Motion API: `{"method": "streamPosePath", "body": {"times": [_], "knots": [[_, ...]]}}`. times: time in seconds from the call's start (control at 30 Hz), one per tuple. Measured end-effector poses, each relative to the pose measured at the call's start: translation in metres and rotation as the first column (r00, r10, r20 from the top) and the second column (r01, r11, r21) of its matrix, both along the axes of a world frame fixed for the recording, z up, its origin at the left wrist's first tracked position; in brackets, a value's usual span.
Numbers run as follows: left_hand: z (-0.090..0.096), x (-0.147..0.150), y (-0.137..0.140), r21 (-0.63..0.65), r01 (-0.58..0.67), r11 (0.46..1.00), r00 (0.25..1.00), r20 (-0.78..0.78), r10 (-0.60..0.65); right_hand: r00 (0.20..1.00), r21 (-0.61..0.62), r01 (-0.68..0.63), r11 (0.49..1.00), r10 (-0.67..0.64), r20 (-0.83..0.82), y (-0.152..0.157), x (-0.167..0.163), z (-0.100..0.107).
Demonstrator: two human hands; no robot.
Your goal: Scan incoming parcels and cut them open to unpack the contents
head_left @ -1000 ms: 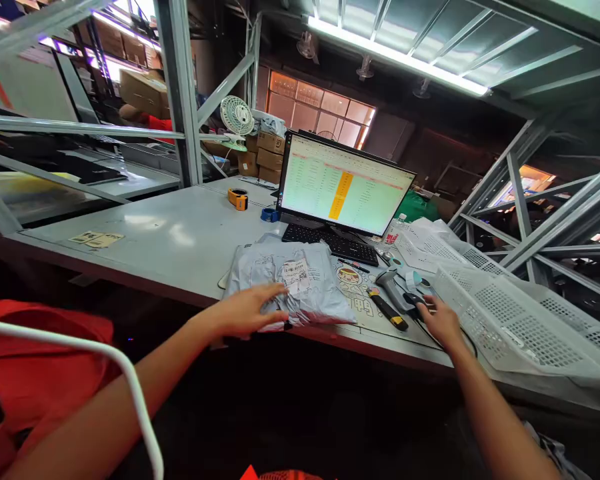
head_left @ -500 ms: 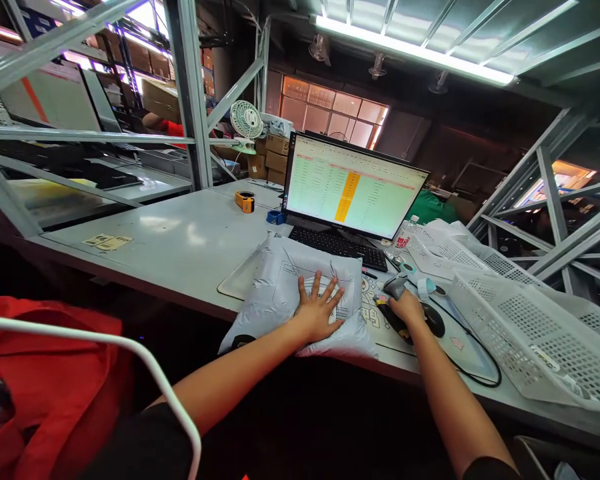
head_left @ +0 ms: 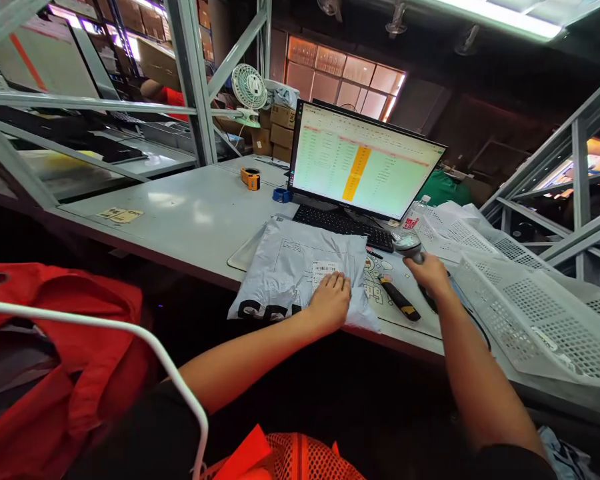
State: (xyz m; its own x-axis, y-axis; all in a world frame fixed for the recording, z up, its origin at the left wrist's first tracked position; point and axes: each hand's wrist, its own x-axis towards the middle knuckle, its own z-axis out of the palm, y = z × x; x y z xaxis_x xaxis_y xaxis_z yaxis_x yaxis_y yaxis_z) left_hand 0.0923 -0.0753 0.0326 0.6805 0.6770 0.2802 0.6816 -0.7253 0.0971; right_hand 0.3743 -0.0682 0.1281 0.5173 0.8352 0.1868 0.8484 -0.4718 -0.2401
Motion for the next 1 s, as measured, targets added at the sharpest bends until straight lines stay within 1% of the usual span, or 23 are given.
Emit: {"method": "streamPosePath", "body": {"times": [0.07, 0.13, 0.17, 0.23, 0.3, 0.37, 0.43, 0.5, 0.67, 0.73, 0.77, 0.8, 0.87, 0.93, 1.0], "knots": [[-0.015, 0.003, -0.015, -0.003, -0.001, 1.0, 0.999, 0.047, 0.001, 0.979, 0.06, -0.173, 0.983, 0.178, -0.095, -0.024, -0.011, 0.024], [-0.035, 0.006, -0.024, 0.01, -0.002, 1.0, 0.996, 0.091, 0.001, 0.921, 0.075, -0.333, 0.94, 0.342, -0.185, -0.049, -0.027, 0.044], [-0.044, 0.006, -0.027, 0.022, 0.004, 1.0, 0.994, 0.107, -0.006, 0.885, 0.061, -0.412, 0.909, 0.415, -0.212, -0.06, -0.037, 0.051], [-0.06, 0.007, -0.029, 0.045, 0.016, 0.999, 0.991, 0.129, -0.021, 0.8, 0.018, -0.564, 0.826, 0.551, -0.238, -0.074, -0.057, 0.059], [-0.07, 0.007, -0.029, 0.045, 0.015, 0.999, 0.988, 0.153, -0.022, 0.714, -0.025, -0.68, 0.733, 0.653, -0.254, -0.08, -0.075, 0.061], [-0.072, 0.008, -0.029, 0.03, 0.003, 1.0, 0.985, 0.171, -0.008, 0.663, -0.064, -0.738, 0.672, 0.704, -0.254, -0.078, -0.089, 0.058], [-0.07, 0.008, -0.029, 0.019, 0.0, 1.0, 0.984, 0.18, -0.004, 0.639, -0.095, -0.765, 0.637, 0.731, -0.239, -0.074, -0.098, 0.054], [-0.067, 0.008, -0.029, 0.012, 0.006, 1.0, 0.981, 0.192, -0.008, 0.632, -0.116, -0.773, 0.623, 0.742, -0.226, -0.069, -0.104, 0.049], [-0.067, 0.009, -0.029, -0.044, 0.015, 0.999, 0.979, 0.204, -0.005, 0.638, -0.139, -0.769, 0.624, 0.737, -0.222, -0.065, -0.109, 0.046], [-0.069, 0.009, -0.03, -0.045, -0.001, 0.999, 0.98, 0.2, 0.01, 0.637, -0.134, -0.77, 0.624, 0.743, -0.204, -0.066, -0.109, 0.045], [-0.068, 0.009, -0.03, -0.037, -0.005, 0.999, 0.98, 0.197, 0.012, 0.645, -0.131, -0.764, 0.632, 0.741, -0.187, -0.065, -0.108, 0.043], [-0.067, 0.008, -0.031, -0.029, -0.006, 1.0, 0.981, 0.193, 0.011, 0.661, -0.125, -0.751, 0.649, 0.732, -0.166, -0.064, -0.105, 0.042], [-0.06, 0.005, -0.032, -0.03, -0.002, 1.0, 0.982, 0.187, 0.008, 0.719, -0.098, -0.695, 0.713, 0.686, -0.109, -0.058, -0.096, 0.035], [-0.046, 0.0, -0.029, -0.062, -0.003, 0.998, 0.982, 0.19, 0.015, 0.795, -0.061, -0.606, 0.793, 0.604, -0.052, -0.047, -0.079, 0.023], [-0.026, -0.007, -0.02, -0.094, -0.027, 0.995, 0.979, 0.198, 0.046, 0.872, -0.032, -0.489, 0.872, 0.489, -0.001, -0.032, -0.055, 0.007]]}}
